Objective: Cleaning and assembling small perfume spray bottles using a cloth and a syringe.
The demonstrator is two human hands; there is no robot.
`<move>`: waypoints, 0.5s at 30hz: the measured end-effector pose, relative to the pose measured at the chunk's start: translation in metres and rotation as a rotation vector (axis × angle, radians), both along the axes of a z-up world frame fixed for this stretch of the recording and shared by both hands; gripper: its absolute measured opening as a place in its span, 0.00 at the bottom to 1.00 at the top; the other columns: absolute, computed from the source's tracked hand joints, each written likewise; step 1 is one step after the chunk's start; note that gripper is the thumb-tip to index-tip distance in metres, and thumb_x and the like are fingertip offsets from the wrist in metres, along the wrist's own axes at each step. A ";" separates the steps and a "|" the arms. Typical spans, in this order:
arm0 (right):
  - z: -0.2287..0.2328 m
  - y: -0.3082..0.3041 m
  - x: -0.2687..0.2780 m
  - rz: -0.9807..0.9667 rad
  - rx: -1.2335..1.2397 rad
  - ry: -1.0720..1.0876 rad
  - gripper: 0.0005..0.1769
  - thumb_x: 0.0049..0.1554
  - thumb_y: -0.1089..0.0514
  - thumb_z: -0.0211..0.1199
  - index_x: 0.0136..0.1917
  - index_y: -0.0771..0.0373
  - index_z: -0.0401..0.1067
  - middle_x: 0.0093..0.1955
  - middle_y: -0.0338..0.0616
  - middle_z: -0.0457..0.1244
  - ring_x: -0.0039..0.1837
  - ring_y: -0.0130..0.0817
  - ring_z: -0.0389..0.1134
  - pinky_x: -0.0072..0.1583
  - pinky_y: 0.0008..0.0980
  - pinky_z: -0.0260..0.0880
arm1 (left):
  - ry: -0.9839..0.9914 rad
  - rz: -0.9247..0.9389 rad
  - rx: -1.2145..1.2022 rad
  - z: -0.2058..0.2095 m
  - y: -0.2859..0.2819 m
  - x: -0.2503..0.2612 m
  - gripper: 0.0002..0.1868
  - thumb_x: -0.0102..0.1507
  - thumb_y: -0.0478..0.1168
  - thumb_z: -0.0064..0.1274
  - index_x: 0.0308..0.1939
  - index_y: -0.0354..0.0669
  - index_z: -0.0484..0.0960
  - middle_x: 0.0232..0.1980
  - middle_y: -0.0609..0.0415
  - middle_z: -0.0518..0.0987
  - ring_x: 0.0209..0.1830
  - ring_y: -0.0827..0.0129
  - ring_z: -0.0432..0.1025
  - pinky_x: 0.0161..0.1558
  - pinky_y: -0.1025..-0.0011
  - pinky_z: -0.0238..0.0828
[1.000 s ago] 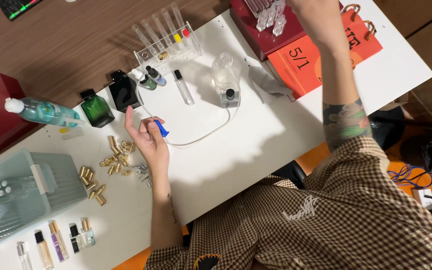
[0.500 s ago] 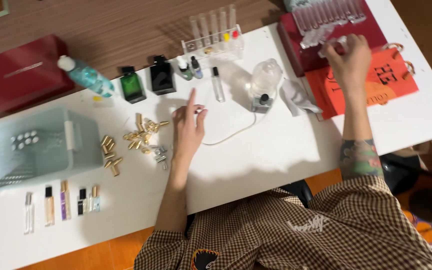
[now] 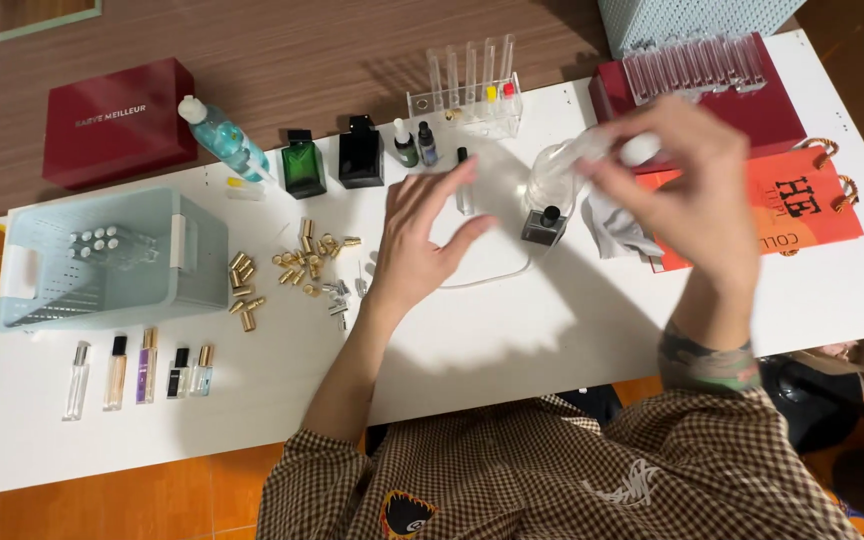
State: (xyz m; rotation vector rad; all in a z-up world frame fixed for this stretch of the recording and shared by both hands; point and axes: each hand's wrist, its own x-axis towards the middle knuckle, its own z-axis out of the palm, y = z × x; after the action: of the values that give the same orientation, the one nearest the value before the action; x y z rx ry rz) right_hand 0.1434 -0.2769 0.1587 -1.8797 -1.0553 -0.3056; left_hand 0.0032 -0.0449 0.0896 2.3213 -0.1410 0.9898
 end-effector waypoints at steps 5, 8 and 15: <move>0.011 0.030 -0.029 0.249 -0.128 -0.259 0.16 0.52 0.55 0.77 0.51 0.64 0.80 0.39 0.42 0.66 0.44 0.36 0.64 0.51 0.37 0.62 | -0.030 -0.144 0.000 0.043 -0.009 -0.011 0.41 0.58 0.49 0.70 0.71 0.43 0.70 0.56 0.53 0.81 0.54 0.65 0.73 0.65 0.65 0.65; 0.008 0.038 -0.035 0.284 -0.115 -0.217 0.18 0.52 0.51 0.76 0.52 0.64 0.80 0.39 0.42 0.65 0.43 0.36 0.65 0.52 0.36 0.63 | -0.049 -0.130 0.066 0.041 -0.006 -0.017 0.37 0.58 0.47 0.71 0.68 0.45 0.75 0.50 0.55 0.81 0.49 0.67 0.73 0.62 0.64 0.65; 0.006 0.042 -0.036 0.319 -0.128 -0.175 0.22 0.53 0.50 0.74 0.55 0.65 0.76 0.41 0.43 0.65 0.46 0.37 0.65 0.52 0.36 0.64 | 0.019 -0.139 0.043 0.047 0.001 -0.024 0.32 0.60 0.43 0.69 0.67 0.42 0.77 0.40 0.57 0.78 0.41 0.68 0.70 0.58 0.65 0.65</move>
State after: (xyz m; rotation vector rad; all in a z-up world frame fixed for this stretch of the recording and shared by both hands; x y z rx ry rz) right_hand 0.1071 -0.2346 0.1647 -1.7830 -1.5032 -0.2232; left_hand -0.0209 -0.0442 0.1367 2.3237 -0.3151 0.9036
